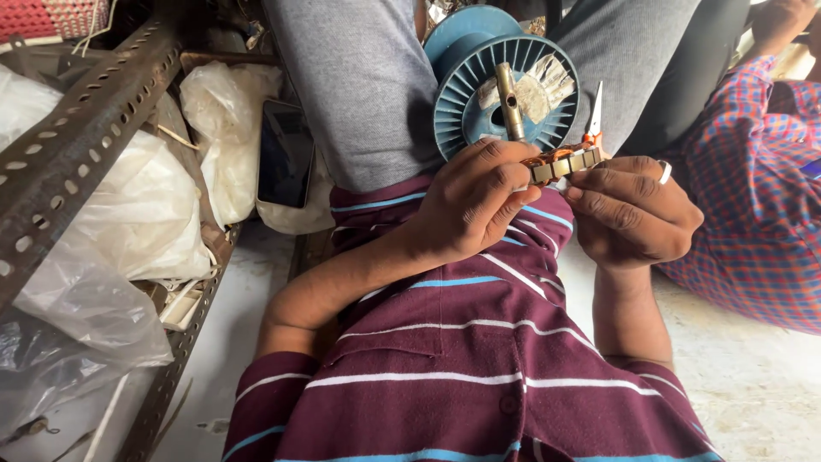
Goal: The person sits on the floor and winds copper wire around the slots of a fan motor armature held on their lap, using scissors to trim the wire, then fits the wound armature onto a blue plastic spool and presses the coils into place by hand.
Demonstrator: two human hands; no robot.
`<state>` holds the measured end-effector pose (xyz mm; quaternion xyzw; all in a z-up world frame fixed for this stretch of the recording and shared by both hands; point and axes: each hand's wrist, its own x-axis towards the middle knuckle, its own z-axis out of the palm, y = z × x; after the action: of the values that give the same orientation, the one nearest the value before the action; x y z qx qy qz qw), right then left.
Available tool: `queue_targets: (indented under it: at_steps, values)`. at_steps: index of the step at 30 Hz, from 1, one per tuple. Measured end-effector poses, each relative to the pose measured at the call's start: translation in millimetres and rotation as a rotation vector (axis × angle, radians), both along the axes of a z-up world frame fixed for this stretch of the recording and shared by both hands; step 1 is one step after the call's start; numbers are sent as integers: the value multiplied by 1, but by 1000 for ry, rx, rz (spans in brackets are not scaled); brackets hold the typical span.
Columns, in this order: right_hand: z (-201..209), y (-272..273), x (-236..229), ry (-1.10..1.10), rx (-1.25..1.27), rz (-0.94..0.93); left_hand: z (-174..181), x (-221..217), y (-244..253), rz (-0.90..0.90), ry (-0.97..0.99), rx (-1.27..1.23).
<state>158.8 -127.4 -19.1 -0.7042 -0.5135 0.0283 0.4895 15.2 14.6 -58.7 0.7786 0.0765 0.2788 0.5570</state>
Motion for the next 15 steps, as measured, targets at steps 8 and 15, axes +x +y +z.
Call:
queue_targets:
  at_steps: [8, 15]
  values:
    - [5, -1, 6, 44, -22, 64, -33, -4, -9, 116, -280, 327]
    - [8, 7, 5, 126, -31, 56, -47, -4, -13, 114, -370, 460]
